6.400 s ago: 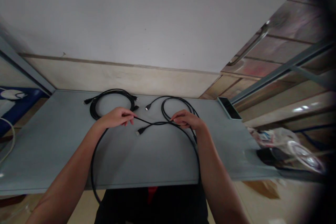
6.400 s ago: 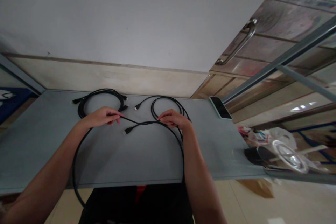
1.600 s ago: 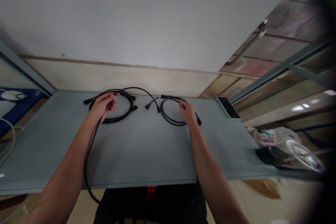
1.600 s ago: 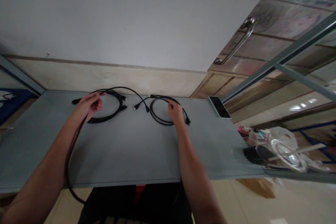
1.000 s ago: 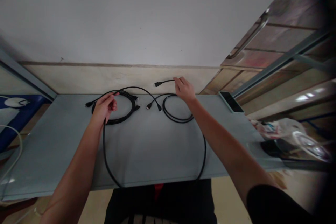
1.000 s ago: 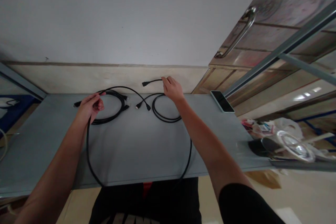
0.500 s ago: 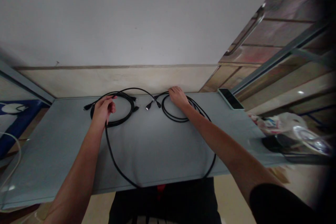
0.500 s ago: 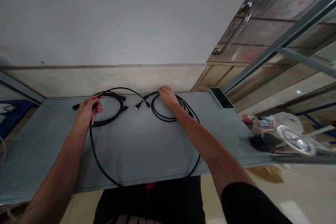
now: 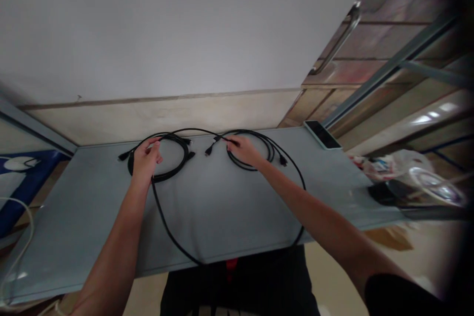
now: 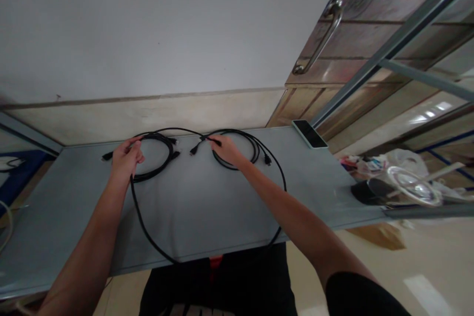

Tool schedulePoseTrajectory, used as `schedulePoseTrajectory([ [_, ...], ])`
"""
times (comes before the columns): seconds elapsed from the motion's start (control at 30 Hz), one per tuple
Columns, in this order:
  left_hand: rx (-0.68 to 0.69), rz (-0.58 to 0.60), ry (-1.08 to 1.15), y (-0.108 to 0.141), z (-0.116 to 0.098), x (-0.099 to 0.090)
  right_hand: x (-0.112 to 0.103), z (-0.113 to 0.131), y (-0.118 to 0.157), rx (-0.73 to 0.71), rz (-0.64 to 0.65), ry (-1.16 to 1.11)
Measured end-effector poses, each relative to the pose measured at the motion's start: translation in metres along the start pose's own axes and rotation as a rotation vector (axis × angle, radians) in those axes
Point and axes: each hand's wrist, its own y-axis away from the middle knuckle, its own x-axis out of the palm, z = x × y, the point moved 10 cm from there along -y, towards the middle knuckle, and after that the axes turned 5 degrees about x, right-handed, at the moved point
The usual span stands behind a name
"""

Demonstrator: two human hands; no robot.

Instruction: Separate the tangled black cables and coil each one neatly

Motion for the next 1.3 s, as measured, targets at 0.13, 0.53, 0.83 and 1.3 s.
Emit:
schedulePoseTrajectory([
  [0.13, -0.034, 0.123, -0.05, 0.0, 0.0, 0.007, -0.054, -0.008, 0.006, 0.084, 0.027, -0.216],
  [0.53, -0.056, 0.2, -0.144, -0.003, 0.01, 0.005, -0.047, -0.007, 0.032, 0.208, 0.357, -0.259],
  [0.83, -0.037, 0.228, -0.113, -0.001, 0.006, 0.013, 0.008, 0.012, 0.049, 0.116, 0.579, -0.158],
  [1.3, -0.144, 0.41, -0.191, 0.023, 0.017, 0.049, 0.049, 0.055, 0.036, 0.121, 0.709, -0.352],
])
